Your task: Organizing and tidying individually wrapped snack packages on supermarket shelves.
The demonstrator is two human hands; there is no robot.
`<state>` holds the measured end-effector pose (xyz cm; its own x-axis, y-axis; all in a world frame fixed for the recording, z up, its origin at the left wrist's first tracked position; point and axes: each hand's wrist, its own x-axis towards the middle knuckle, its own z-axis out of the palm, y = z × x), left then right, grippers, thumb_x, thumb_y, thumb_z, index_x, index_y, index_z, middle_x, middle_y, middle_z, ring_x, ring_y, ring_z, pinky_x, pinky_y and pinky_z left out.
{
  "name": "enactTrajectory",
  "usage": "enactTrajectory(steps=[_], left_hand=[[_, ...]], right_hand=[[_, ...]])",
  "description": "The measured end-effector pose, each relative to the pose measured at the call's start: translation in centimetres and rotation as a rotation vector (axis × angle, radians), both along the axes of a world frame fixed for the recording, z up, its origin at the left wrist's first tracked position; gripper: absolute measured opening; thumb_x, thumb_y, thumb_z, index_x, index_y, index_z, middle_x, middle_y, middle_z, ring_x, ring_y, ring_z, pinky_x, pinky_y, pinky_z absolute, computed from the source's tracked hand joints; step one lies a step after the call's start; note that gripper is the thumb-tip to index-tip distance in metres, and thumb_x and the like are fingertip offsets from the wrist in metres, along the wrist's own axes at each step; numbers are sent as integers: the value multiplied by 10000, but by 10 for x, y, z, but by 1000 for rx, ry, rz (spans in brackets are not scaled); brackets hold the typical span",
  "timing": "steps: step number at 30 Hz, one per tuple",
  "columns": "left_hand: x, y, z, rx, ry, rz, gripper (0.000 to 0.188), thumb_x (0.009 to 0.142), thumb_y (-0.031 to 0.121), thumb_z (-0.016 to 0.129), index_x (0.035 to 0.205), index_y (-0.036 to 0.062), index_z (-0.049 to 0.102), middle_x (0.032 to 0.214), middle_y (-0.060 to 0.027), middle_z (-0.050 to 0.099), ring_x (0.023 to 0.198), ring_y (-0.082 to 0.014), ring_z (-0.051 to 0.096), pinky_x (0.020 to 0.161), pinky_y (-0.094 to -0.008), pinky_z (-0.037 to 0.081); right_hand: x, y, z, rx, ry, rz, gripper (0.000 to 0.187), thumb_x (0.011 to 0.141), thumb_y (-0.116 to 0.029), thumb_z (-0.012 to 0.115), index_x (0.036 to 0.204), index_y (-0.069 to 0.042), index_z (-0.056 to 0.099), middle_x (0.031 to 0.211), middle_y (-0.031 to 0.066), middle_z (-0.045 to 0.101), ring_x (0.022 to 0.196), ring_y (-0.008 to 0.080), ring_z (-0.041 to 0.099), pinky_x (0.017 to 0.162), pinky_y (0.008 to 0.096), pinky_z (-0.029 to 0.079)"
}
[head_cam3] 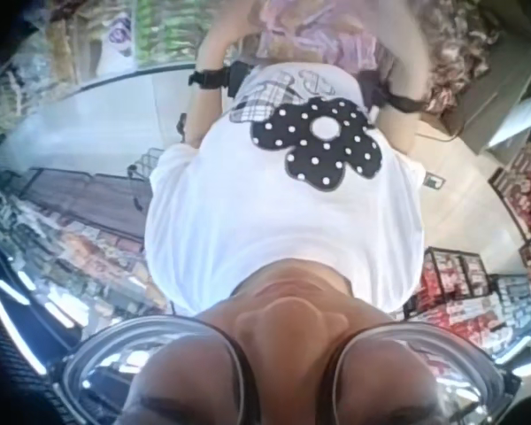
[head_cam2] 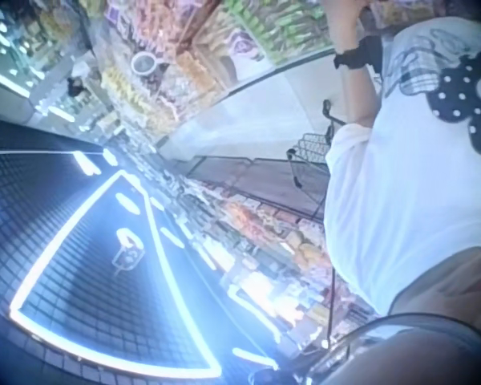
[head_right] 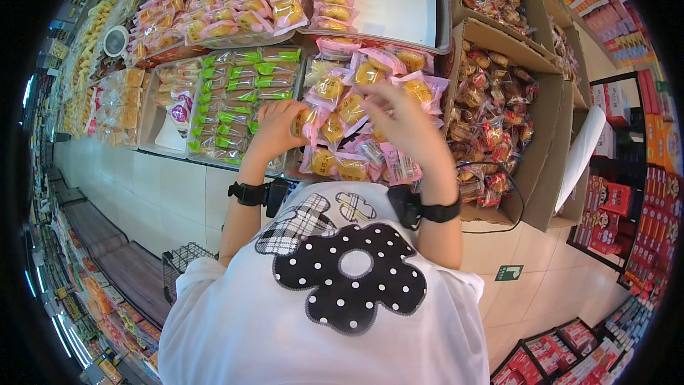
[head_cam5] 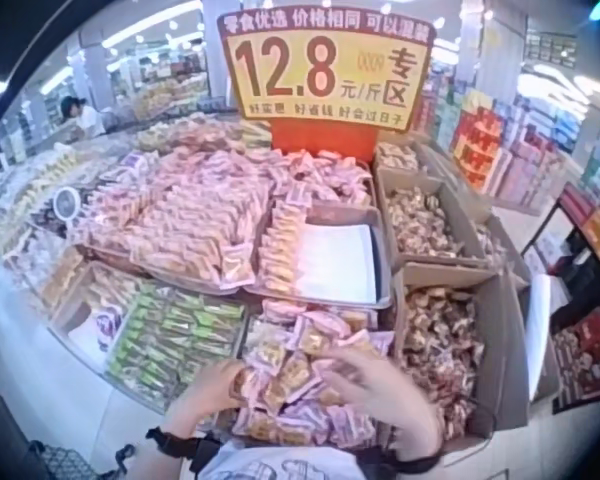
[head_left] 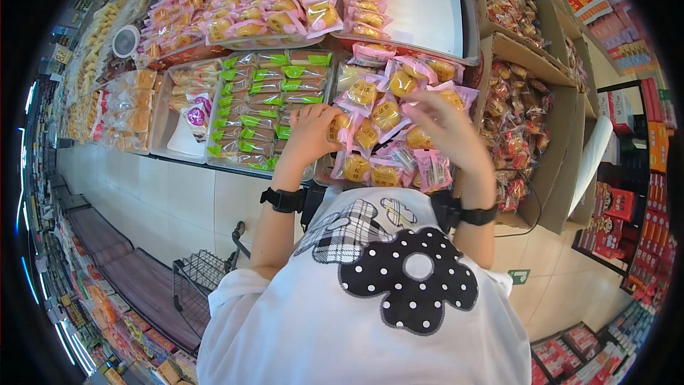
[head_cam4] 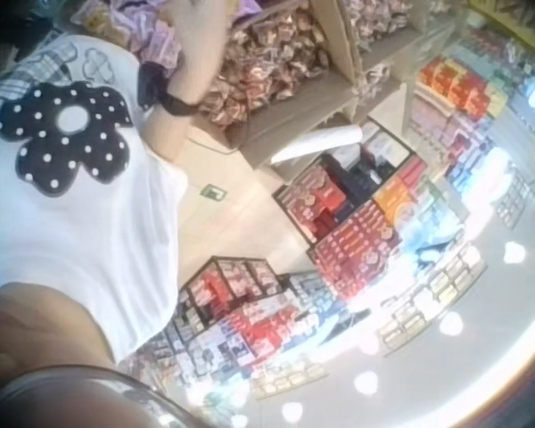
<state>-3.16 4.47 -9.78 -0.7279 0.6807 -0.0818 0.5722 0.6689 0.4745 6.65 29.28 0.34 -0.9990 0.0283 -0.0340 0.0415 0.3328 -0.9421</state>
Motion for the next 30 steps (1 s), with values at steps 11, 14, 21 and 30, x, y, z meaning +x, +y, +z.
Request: enactTrajectory(steps=[11,14,21,30], left_hand=[[14,56,79,437,-40,-174,733,592,197,756,1223,75,404,1163,-110,475,972,-270,509,813,-353,437],[17,57,78,650,-470,127,686,650,98,733,1250,86,398,1177,-135,466,963,-191,520,803,-304,432],[2,53,42,616,-566,168,380,801,213,610,1120,34,511,954,-91,591,812,-175,565,690,-286,468],[-19,66,-20,210,63,281,509,737,336,628,1127,41,486,1005,-213,541,923,-363,535,784,-415,433]], right_hand=[[-17,-36,-55,-521,-33,-53,395,863,-224,555,1178,-6,455,779,-21,507,651,33,461,543,185,391],[-8,-14,-52,-442,-223,-179,331,912,-202,465,1188,-19,468,1029,39,551,882,80,531,698,219,459],[-7,5,-70,-545,-10,-432,361,948,-287,356,1086,0,525,844,41,580,702,67,541,619,208,453],[27,50,-55,-730,60,-540,363,953,-240,311,1105,38,486,988,110,575,860,146,581,725,278,487]])
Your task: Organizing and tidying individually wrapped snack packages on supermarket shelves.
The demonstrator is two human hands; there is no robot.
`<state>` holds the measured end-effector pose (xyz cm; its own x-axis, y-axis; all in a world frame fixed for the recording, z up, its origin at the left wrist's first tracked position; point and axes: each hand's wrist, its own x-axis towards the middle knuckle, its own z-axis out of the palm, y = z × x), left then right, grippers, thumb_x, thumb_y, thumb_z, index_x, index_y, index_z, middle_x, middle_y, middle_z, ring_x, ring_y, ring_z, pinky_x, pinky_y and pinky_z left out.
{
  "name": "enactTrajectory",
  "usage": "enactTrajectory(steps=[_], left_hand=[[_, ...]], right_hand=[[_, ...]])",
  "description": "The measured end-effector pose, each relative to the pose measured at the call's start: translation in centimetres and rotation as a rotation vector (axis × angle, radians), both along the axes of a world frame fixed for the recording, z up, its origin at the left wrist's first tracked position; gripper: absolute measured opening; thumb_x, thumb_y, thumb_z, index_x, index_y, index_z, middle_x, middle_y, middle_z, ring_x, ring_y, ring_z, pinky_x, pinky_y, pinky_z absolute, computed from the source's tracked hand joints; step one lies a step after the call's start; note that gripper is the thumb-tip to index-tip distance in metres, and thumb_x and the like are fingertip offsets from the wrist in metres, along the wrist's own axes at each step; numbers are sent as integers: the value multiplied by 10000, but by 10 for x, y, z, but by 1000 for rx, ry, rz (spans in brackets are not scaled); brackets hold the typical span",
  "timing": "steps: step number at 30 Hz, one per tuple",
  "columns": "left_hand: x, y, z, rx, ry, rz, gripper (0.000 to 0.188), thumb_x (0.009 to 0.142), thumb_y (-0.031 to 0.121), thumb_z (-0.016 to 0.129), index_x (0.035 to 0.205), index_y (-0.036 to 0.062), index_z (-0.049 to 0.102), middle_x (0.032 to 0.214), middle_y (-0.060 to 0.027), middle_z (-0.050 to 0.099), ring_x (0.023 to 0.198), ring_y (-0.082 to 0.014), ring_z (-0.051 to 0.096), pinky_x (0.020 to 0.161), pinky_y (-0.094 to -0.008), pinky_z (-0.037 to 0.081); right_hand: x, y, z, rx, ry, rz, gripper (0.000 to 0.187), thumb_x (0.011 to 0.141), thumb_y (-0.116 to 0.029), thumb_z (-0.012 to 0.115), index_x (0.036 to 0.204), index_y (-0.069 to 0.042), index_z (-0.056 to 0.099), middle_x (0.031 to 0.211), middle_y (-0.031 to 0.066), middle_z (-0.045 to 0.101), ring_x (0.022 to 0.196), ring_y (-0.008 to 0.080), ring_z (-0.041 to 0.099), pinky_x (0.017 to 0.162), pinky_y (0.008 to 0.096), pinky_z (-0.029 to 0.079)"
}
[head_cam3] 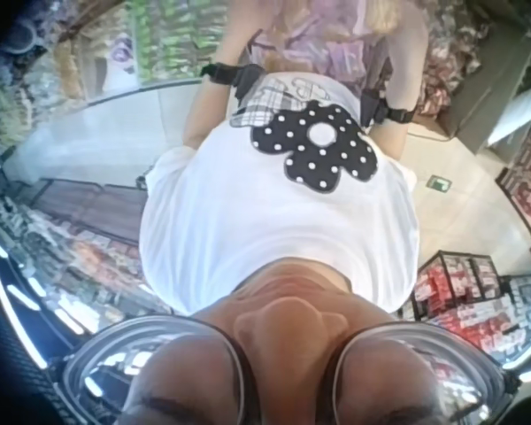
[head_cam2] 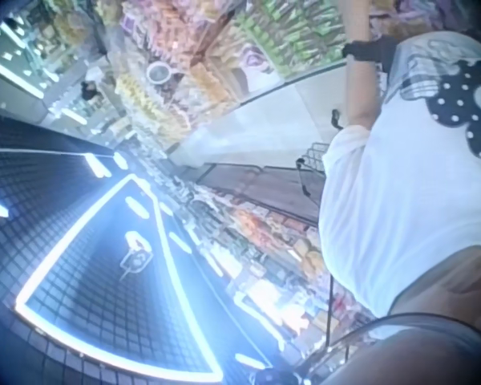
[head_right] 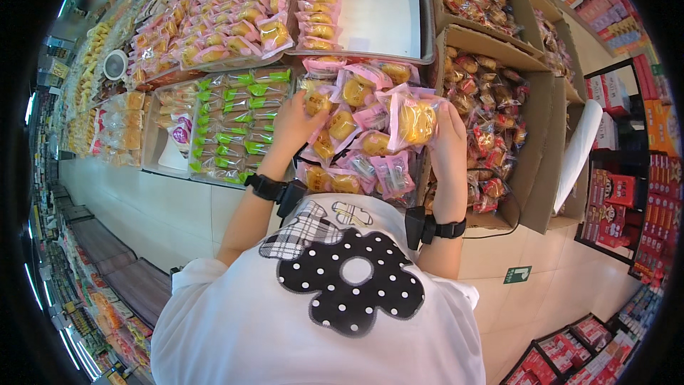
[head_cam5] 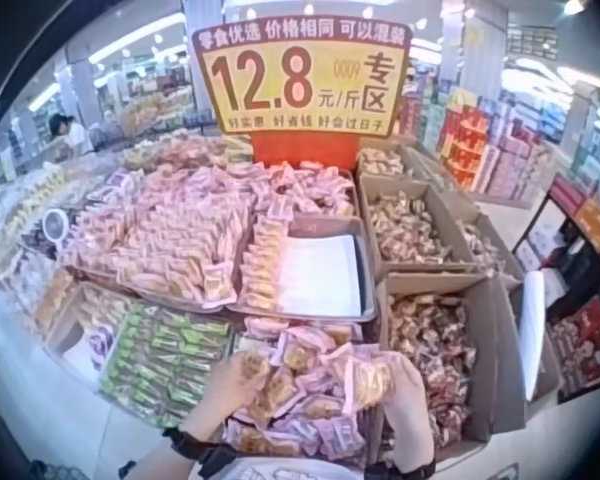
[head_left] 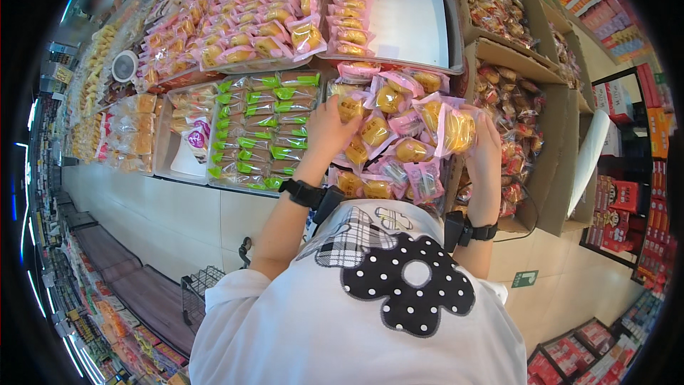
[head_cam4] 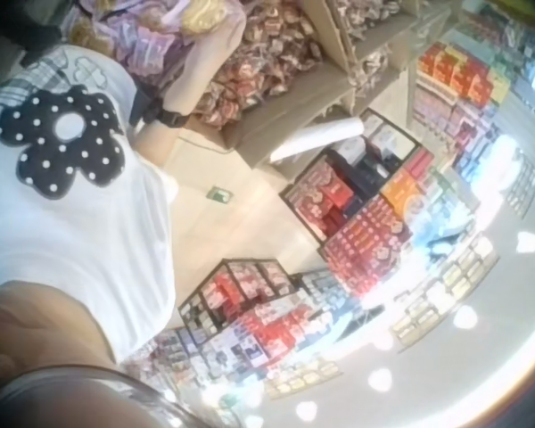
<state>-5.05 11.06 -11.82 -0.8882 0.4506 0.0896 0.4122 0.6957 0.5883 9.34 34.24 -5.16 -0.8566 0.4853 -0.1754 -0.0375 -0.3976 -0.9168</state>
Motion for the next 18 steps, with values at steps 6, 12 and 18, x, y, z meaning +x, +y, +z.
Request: enactTrajectory(steps=[6,12,18], left_hand=[[4,14,0,-340,17,91,698,620,448,706,1169,88,469,1060,-168,534,1040,-329,470,864,-472,331],[9,-1,18,-326,123,127,612,581,368,750,1105,188,488,1071,-84,496,1022,-301,458,861,-474,323],[-2,-22,10,188,-36,-117,609,586,110,762,1114,83,461,995,-107,547,898,-245,557,757,-318,444]], right_hand=[[5,-12,3,-33,-55,-44,341,949,-248,338,1073,17,514,939,80,586,812,116,576,682,250,489],[0,-21,16,-17,22,3,324,951,-220,335,1061,21,521,987,93,588,877,126,561,766,250,462],[1,-27,29,-22,48,28,324,953,-220,336,1078,18,517,991,86,592,901,124,563,792,238,450]])
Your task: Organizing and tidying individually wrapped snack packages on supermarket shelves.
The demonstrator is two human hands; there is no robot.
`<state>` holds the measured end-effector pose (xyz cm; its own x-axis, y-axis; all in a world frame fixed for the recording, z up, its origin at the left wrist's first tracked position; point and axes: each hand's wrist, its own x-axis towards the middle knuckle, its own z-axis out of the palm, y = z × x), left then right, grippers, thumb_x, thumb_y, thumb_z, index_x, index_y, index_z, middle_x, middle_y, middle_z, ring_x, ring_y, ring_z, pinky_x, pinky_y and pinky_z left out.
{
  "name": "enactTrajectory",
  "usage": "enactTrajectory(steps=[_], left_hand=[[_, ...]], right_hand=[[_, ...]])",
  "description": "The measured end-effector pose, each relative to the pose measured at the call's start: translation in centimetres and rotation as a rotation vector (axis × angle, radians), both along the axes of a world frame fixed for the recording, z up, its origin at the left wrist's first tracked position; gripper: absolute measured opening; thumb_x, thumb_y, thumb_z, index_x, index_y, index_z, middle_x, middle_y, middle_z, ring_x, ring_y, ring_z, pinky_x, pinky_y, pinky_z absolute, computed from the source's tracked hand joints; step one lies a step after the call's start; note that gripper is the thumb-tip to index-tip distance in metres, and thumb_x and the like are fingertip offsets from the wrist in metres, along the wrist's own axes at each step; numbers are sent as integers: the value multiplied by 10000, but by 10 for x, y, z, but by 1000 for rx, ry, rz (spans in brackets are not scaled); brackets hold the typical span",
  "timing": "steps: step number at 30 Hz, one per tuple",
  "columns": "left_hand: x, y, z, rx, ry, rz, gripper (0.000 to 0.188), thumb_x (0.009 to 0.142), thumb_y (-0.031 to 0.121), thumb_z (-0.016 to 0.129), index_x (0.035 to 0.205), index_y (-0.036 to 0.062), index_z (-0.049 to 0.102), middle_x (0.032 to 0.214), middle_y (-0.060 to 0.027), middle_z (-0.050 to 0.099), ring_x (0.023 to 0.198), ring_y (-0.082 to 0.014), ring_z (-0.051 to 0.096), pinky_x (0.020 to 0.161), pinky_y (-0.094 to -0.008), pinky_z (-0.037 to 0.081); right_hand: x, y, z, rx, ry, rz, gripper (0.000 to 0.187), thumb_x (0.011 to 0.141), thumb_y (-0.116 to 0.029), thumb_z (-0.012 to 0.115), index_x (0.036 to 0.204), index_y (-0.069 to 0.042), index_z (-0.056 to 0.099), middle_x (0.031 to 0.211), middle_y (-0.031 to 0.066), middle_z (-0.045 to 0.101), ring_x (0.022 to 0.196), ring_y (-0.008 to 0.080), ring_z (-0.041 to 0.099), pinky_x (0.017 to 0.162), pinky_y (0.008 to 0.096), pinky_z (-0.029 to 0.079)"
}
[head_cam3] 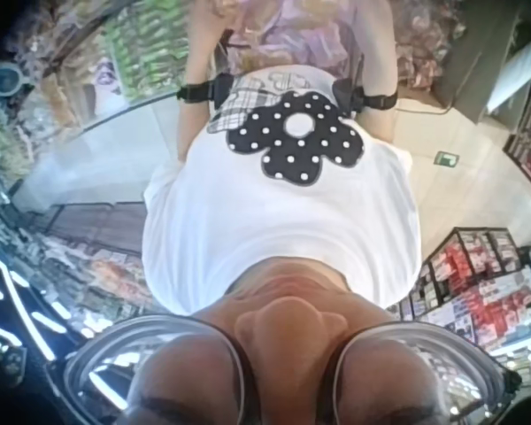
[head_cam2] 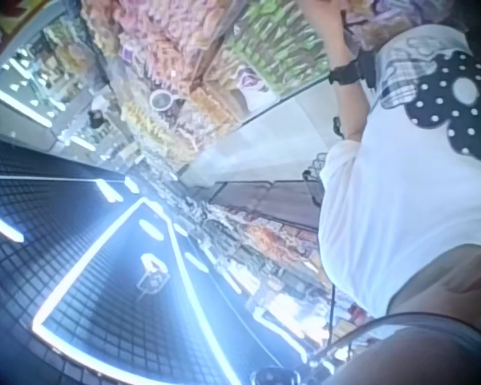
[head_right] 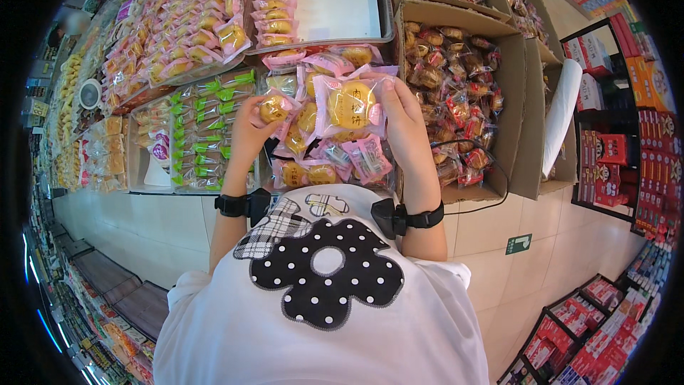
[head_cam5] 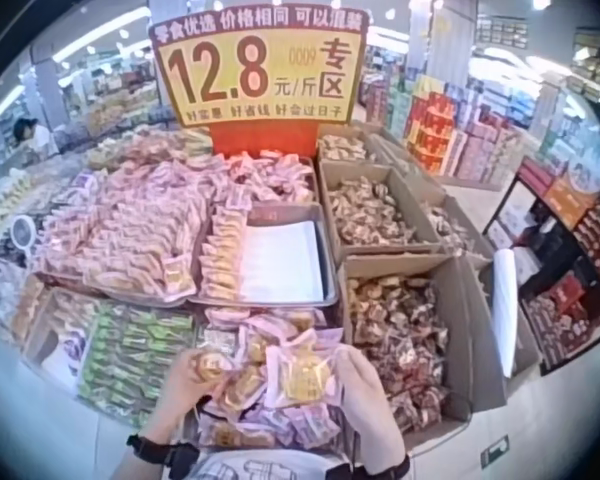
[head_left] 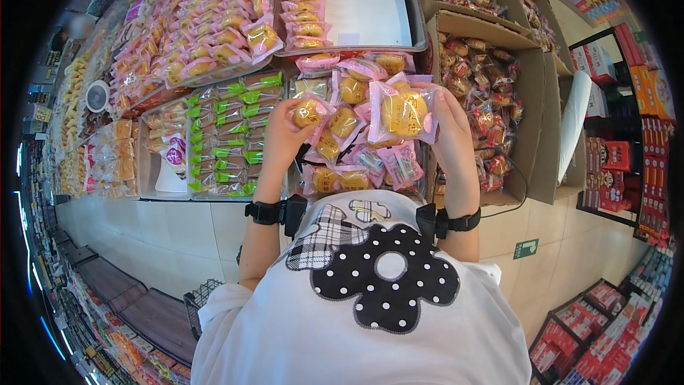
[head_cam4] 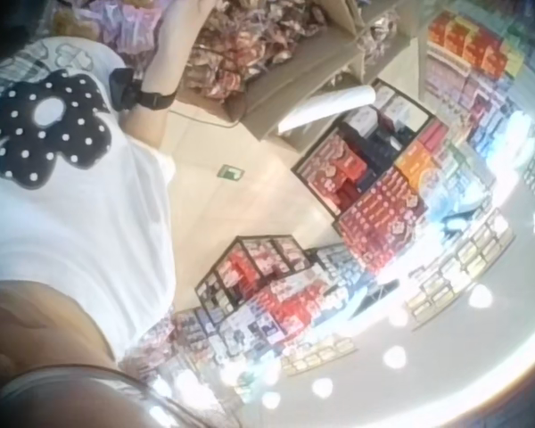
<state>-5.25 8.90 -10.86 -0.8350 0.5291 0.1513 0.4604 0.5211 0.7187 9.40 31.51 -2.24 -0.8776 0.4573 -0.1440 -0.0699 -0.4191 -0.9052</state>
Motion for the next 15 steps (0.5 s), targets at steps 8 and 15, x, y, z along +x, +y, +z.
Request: enactTrajectory(steps=[8,15], left_hand=[[10,-6,41,428,-458,4,617,638,-39,707,1180,62,432,1081,-102,485,1002,-145,511,812,-272,451],[28,14,114,636,-539,-212,633,652,-76,681,1209,20,396,1165,-73,440,1014,-132,504,835,-239,441]], right_hand=[[5,-1,1,2,-17,26,346,953,-248,331,1110,14,493,1025,97,574,922,138,570,770,270,487],[9,-7,8,-66,52,98,387,879,-180,511,1209,-6,406,1069,91,542,962,145,542,832,290,453]])
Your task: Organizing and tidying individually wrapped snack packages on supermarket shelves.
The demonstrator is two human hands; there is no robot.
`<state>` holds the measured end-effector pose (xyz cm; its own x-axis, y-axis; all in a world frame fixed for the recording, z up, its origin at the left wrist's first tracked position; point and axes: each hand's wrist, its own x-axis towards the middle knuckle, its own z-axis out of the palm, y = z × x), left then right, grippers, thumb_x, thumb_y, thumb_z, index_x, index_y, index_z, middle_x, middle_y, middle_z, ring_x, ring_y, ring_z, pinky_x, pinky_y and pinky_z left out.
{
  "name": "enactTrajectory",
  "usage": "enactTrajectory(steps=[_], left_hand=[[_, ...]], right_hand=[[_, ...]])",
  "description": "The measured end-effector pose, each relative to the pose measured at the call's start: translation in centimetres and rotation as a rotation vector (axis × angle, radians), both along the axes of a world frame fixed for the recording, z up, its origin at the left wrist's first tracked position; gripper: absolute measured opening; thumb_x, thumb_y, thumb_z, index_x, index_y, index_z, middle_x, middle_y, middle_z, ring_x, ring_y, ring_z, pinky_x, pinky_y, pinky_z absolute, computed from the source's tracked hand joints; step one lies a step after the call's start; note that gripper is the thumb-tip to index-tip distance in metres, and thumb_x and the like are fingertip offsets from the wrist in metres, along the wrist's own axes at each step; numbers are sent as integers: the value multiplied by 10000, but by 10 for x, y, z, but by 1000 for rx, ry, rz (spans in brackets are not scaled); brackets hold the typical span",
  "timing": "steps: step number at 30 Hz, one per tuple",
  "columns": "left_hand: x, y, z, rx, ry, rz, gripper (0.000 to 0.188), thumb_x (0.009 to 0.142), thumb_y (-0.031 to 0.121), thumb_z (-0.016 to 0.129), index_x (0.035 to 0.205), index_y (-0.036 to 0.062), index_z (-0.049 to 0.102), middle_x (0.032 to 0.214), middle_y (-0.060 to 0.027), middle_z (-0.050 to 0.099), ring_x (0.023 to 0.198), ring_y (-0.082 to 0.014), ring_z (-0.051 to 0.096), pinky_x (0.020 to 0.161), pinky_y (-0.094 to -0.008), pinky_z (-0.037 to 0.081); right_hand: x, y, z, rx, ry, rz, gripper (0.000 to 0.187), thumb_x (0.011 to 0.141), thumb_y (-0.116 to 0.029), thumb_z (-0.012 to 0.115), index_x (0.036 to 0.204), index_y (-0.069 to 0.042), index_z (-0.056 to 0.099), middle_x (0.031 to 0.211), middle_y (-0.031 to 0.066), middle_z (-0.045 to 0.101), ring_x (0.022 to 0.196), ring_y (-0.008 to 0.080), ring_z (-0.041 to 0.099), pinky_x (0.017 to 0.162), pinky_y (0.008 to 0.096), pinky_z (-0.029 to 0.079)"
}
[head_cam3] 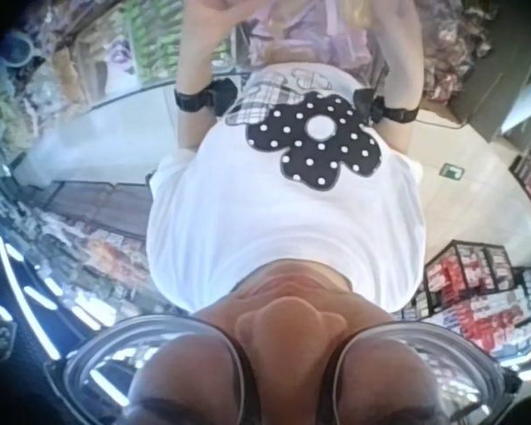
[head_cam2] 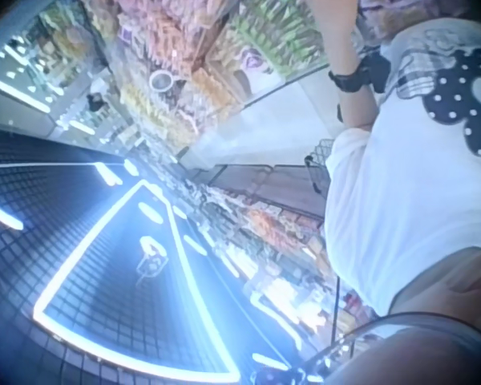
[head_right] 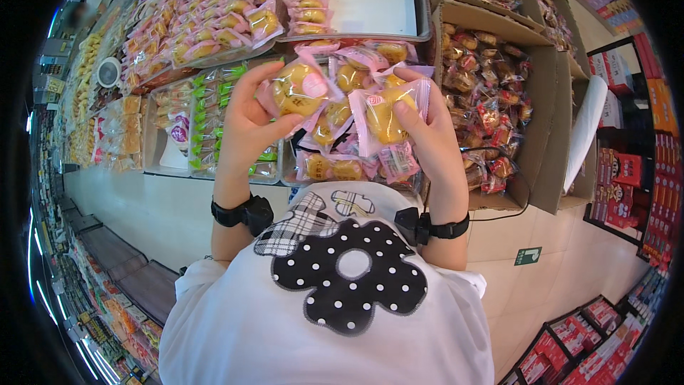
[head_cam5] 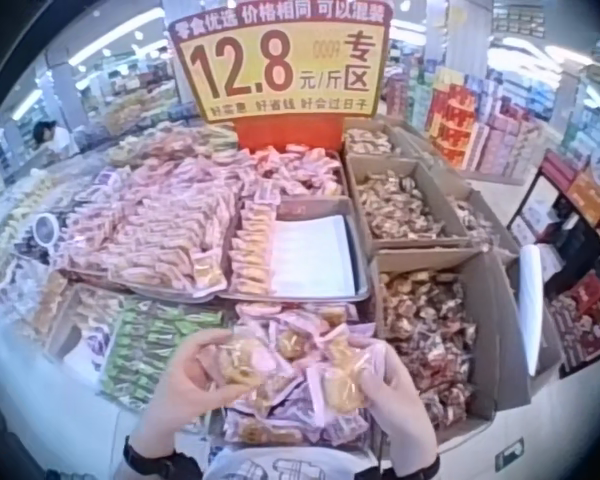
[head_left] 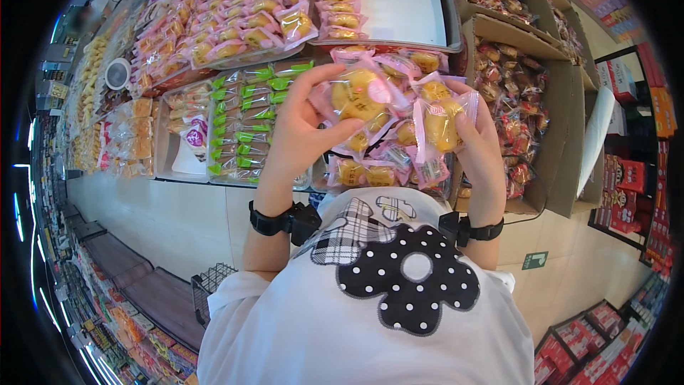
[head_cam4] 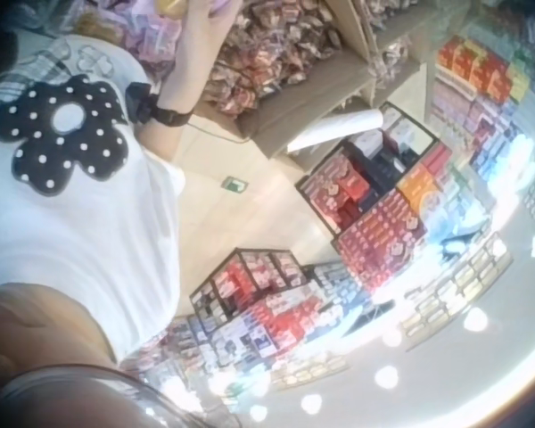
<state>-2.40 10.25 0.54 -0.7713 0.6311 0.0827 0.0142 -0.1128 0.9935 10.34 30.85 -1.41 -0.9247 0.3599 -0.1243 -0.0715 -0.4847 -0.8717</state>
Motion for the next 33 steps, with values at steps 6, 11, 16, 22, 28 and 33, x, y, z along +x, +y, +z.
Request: enactTrajectory(steps=[6,11,16,22,28,33], left_hand=[[16,16,20,71,51,-65,619,655,-24,700,1207,22,423,1153,-62,438,968,-124,484,842,-239,405],[18,13,30,-104,391,-65,599,624,3,718,1175,62,491,1113,-86,451,961,-166,491,817,-260,408],[19,15,35,-156,291,22,615,602,19,732,1170,80,505,1086,-88,447,866,-155,513,758,-245,419],[24,19,30,-51,398,175,608,607,5,735,1163,46,493,1110,-80,410,675,-68,505,659,-197,421],[19,20,24,-51,579,292,620,613,-26,731,1170,12,460,1182,-102,364,729,-85,527,686,-211,441],[34,18,35,-36,381,319,645,604,-61,724,1178,7,438,1206,-117,351,798,-109,546,773,-248,457]], right_hand=[[-3,-11,6,19,51,22,461,813,-122,596,1214,-12,396,1051,89,535,961,145,538,831,285,452],[0,-12,11,33,1,-60,442,816,-128,595,1200,-9,411,1054,95,535,964,148,539,823,283,453],[2,-11,19,70,-21,-121,374,853,-187,546,1164,-4,449,1056,92,543,943,134,542,802,274,449],[-13,2,44,365,-75,-204,333,887,-256,482,1093,1,532,903,41,564,841,88,542,734,214,433],[-24,14,75,572,68,-125,274,880,-200,467,1014,-8,610,808,8,593,745,50,531,661,188,427],[-40,1,77,791,108,29,266,879,-208,481,1006,-21,620,773,20,598,724,60,532,661,205,426]])
